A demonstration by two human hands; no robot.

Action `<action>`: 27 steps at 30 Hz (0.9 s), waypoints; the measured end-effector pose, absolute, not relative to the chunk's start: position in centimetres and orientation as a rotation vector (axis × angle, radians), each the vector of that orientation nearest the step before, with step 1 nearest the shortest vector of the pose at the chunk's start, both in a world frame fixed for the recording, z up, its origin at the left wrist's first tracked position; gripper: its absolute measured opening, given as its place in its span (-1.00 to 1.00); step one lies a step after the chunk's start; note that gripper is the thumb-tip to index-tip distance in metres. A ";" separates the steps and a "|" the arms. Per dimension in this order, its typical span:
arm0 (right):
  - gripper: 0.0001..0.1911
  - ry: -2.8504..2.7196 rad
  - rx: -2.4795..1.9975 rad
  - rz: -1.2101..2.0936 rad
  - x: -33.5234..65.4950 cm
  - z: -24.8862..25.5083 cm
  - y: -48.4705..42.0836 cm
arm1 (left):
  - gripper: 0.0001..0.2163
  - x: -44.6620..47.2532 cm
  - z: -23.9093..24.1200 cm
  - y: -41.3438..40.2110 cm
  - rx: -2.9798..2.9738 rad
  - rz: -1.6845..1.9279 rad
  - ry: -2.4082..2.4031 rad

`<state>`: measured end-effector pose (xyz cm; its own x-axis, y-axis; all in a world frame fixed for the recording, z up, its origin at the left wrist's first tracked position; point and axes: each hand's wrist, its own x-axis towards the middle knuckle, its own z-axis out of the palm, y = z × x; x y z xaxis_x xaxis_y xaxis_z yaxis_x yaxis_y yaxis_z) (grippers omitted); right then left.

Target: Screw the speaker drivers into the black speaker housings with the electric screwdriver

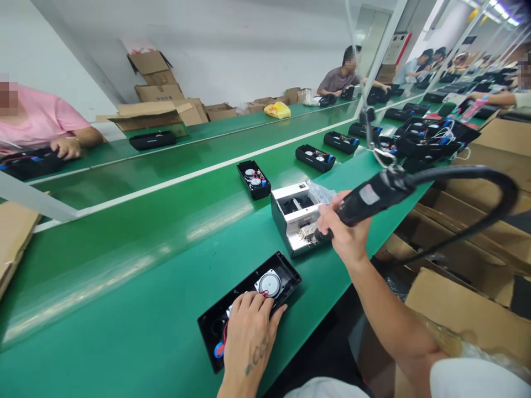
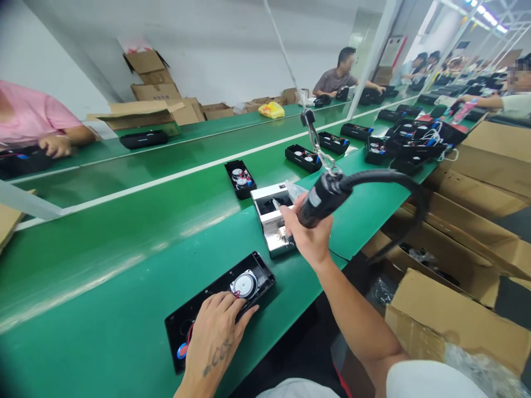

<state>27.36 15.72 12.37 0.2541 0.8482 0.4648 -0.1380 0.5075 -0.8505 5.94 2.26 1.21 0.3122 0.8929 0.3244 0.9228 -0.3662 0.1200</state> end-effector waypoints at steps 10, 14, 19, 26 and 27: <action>-0.69 -1.396 -1.044 0.839 27.2 10.7 18.3 | -0.78 5.7 1.2 2.4 -2.469 -0.466 -1.692; -0.71 -1.469 -1.056 1.034 28.1 9.8 16.9 | -0.79 5.9 1.1 2.3 -2.444 -0.488 -1.717; -0.72 -1.328 -0.760 1.256 28.5 9.7 13.7 | -0.80 5.9 1.1 2.3 -2.479 -0.494 -1.748; -0.78 -1.144 -0.339 1.356 25.1 10.1 9.9 | -0.80 6.0 1.3 2.1 -2.513 -0.464 -1.778; -0.78 -1.153 -0.320 1.368 24.4 9.8 9.6 | -0.80 6.0 1.3 2.1 -2.517 -0.462 -1.782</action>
<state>24.44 9.64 9.80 -0.2055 0.8691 0.4500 -0.5910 0.2564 -0.7649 5.96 2.08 1.32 0.3033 0.9189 0.2522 0.9257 -0.3469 0.1508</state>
